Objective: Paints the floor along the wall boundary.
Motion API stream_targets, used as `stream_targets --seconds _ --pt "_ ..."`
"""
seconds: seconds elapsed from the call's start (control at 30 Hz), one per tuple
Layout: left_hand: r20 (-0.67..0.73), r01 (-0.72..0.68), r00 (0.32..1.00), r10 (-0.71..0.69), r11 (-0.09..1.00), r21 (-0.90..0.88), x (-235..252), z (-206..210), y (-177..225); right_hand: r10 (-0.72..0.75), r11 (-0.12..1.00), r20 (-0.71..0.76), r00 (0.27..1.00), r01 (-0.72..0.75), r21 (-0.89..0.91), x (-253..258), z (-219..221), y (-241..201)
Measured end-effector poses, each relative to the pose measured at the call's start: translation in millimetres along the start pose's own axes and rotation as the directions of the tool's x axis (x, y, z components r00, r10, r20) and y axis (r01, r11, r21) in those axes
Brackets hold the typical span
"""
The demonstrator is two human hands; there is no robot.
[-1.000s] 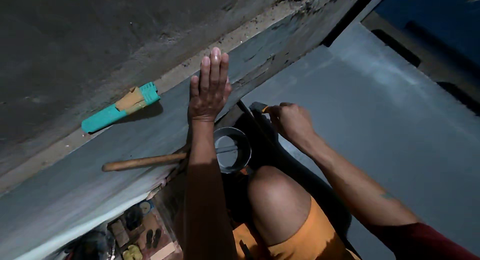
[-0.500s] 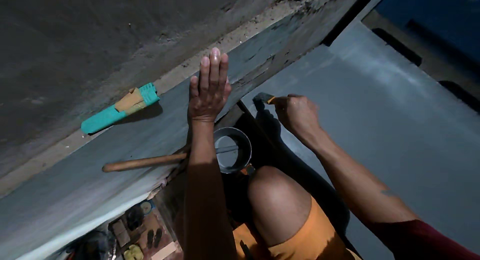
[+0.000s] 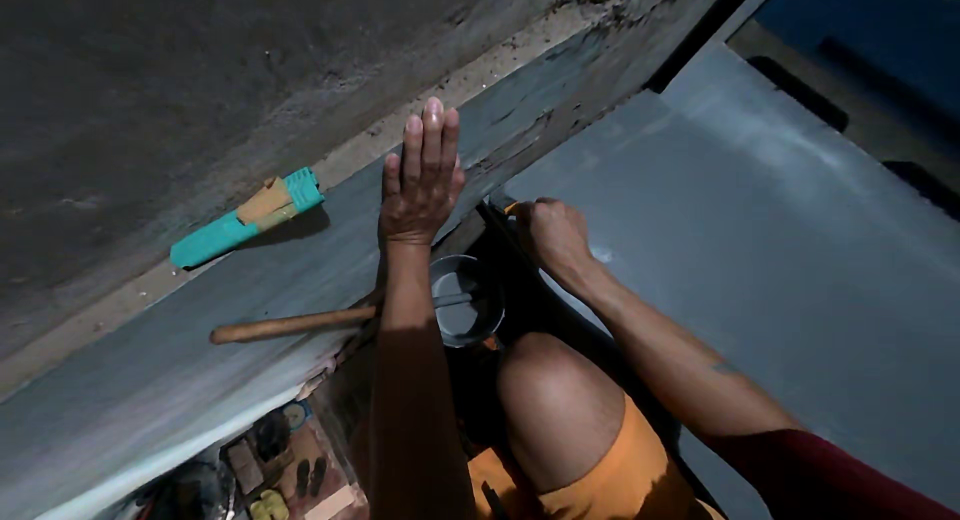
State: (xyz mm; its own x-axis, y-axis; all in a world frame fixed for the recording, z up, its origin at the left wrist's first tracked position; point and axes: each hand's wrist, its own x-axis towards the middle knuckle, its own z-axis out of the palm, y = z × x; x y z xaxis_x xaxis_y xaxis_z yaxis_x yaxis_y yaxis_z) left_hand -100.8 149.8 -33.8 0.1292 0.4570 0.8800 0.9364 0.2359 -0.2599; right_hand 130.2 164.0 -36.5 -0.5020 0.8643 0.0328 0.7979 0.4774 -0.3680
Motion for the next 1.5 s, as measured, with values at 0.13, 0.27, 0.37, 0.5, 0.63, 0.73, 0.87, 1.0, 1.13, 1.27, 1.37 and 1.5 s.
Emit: stream_targets --seconds 0.13,0.27,0.37,0.5,0.63,0.73,0.87,1.0,1.13,1.27,1.37,1.5 --pt "0.004 -0.011 1.000 0.011 1.000 0.017 0 0 -1 -0.075 0.997 0.031 0.997 0.075 0.015 1 0 2" --pt "0.005 -0.016 1.000 0.016 0.999 0.030 1 -1 0 -0.096 0.994 0.054 0.994 0.093 0.058 0 -19 10" --pt "0.010 -0.010 1.000 0.010 1.000 0.028 1 -1 0 -0.028 0.999 -0.023 0.999 0.029 0.030 -4 -28 14" --pt "0.036 -0.007 0.999 0.006 1.000 0.011 2 -2 1 -0.018 1.000 0.057 0.998 0.018 0.004 2 -12 37" --pt "0.017 -0.005 1.000 0.005 1.000 -0.007 1 -3 0 -0.028 0.998 0.057 0.998 0.024 0.065 -1 -36 50" --pt "0.030 0.006 1.000 -0.006 1.000 -0.013 2 -6 1 0.005 1.000 0.017 1.000 -0.005 -0.011 10 -32 63" --pt "0.024 0.007 1.000 -0.007 1.000 -0.010 3 -4 0 -0.007 0.997 0.193 0.981 0.022 -0.076 14 -52 74" --pt "0.051 0.011 0.999 -0.011 1.000 -0.007 2 -6 0 0.027 0.997 0.110 0.994 -0.019 -0.077 36 -67 92" --pt "0.071 0.019 0.997 -0.017 0.999 -0.032 3 -10 0 0.075 0.992 0.158 0.985 -0.058 -0.113 50 -59 118" --pt "0.056 0.011 0.998 -0.009 1.000 -0.020 1 -7 -1 0.117 0.986 0.100 0.988 -0.103 -0.133 49 -77 113" --pt "0.072 0.013 0.997 -0.011 1.000 -0.028 2 -8 -1 0.091 0.993 0.043 0.995 -0.088 -0.076 59 -59 120" --pt "0.079 0.026 0.997 -0.025 1.000 -0.012 1 -9 0 0.179 0.977 0.138 0.974 -0.160 -0.139 56 -68 127"
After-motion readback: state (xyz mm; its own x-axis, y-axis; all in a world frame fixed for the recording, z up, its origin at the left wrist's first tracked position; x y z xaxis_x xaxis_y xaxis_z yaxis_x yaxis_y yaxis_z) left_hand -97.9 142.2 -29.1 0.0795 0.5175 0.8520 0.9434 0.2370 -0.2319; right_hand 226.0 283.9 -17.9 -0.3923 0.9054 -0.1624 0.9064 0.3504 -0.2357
